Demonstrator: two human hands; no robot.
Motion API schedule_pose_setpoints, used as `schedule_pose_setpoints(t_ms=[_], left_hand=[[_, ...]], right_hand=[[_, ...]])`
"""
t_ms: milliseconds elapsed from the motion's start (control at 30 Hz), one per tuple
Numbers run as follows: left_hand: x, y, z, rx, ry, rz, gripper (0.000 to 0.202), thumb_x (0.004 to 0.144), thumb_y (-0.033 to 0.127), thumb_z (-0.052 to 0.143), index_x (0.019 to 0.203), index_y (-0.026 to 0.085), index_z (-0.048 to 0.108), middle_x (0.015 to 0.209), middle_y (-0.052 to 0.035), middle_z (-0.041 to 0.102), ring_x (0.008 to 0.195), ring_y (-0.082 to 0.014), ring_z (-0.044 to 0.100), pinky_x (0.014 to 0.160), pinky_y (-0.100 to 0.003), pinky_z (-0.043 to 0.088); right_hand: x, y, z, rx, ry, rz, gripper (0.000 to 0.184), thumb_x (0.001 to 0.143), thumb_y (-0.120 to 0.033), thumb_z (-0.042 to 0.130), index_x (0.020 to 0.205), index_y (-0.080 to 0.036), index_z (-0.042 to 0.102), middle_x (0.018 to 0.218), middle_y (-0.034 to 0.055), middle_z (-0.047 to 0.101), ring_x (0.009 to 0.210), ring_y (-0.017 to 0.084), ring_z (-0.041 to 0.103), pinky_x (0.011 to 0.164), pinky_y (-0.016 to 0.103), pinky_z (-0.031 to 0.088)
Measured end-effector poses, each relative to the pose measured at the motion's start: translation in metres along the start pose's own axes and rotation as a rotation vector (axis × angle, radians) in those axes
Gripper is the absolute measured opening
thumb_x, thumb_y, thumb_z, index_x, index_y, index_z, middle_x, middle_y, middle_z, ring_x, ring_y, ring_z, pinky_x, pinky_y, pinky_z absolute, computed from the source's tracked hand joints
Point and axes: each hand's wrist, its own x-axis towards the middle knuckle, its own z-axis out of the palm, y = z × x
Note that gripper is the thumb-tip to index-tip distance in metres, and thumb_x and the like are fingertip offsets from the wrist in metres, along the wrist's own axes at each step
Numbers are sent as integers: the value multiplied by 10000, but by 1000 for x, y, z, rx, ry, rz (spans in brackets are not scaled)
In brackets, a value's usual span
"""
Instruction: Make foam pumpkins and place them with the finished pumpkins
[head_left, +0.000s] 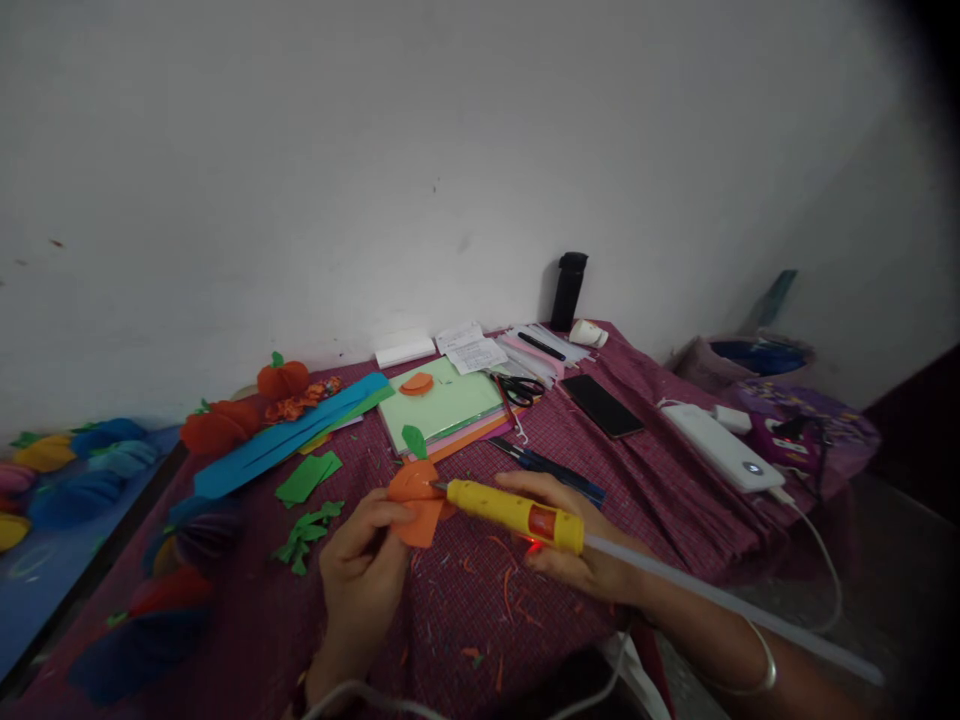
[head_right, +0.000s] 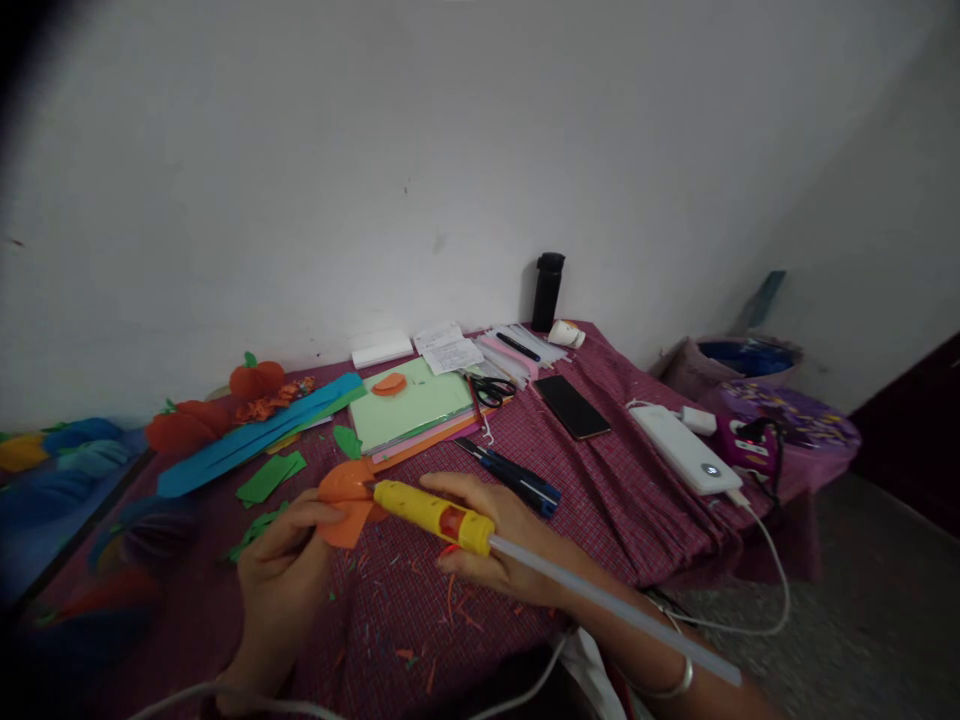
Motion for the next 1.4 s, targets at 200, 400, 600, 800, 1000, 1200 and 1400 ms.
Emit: schedule_pose_setpoints(t_ms=[200, 400, 600, 800, 1000, 1200, 1400], left_hand=[[1, -5, -6, -38, 21, 7, 99, 717, 104, 644, 679, 191, 675, 761, -5, 663, 684, -117, 628, 608, -196, 496], [4, -3, -10, 5, 64, 62, 98, 698, 107, 660, 677, 198, 690, 794, -15, 691, 746, -138, 651, 657, -222, 508], [11, 3, -3, -197, 102, -63, 88, 698, 178, 713, 654, 192, 638, 699, 2, 690, 682, -140, 661, 635, -242, 531], [12, -1, -1, -393, 119, -214, 141, 661, 212, 774, 678, 180, 637, 682, 19, 694, 608, -123, 664, 609, -233, 561], [9, -1, 1, -366, 196, -325, 466, 718, 251, 752, 1156, 253, 592, 897, -5, 726, 738, -146, 698, 606, -242, 595], [5, -4, 3, -261, 107, -330, 270, 740, 280, 733, 981, 178, 668, 872, -37, 744, 738, -169, 709, 655, -259, 607], [-2, -6, 4, -73, 38, -207, 215, 747, 305, 717, 919, 179, 687, 887, -58, 750, 796, -192, 717, 711, -265, 596]], right_hand=[[11, -2, 3, 228, -3, 82, 612, 880, -538, 527, 1372, -196, 401, 1040, 103, 627, 891, 188, 613, 762, 317, 504], [32, 11, 2, 574, -45, 264, 580, 899, -652, 354, 763, -137, 585, 629, 23, 557, 523, 97, 497, 500, 218, 393], [70, 39, -14, 234, 141, 192, 491, 928, -565, 357, 1014, -139, 586, 801, 57, 619, 719, 150, 587, 669, 279, 479], [99, 94, -12, -558, -48, 152, 599, 818, -255, 595, 1366, -102, 406, 1240, 193, 569, 1103, 266, 559, 950, 378, 410], [101, 109, -16, -699, -79, 273, 647, 757, -212, 649, 1359, -103, 439, 1238, 215, 551, 1123, 323, 534, 956, 462, 397], [90, 34, 4, -103, 7, 13, 478, 845, -335, 622, 1275, -172, 491, 1200, 114, 572, 1095, 214, 550, 957, 383, 430], [89, -11, 47, 179, 48, 90, 277, 708, -263, 745, 912, -164, 584, 888, 17, 600, 824, 156, 537, 768, 280, 442]])
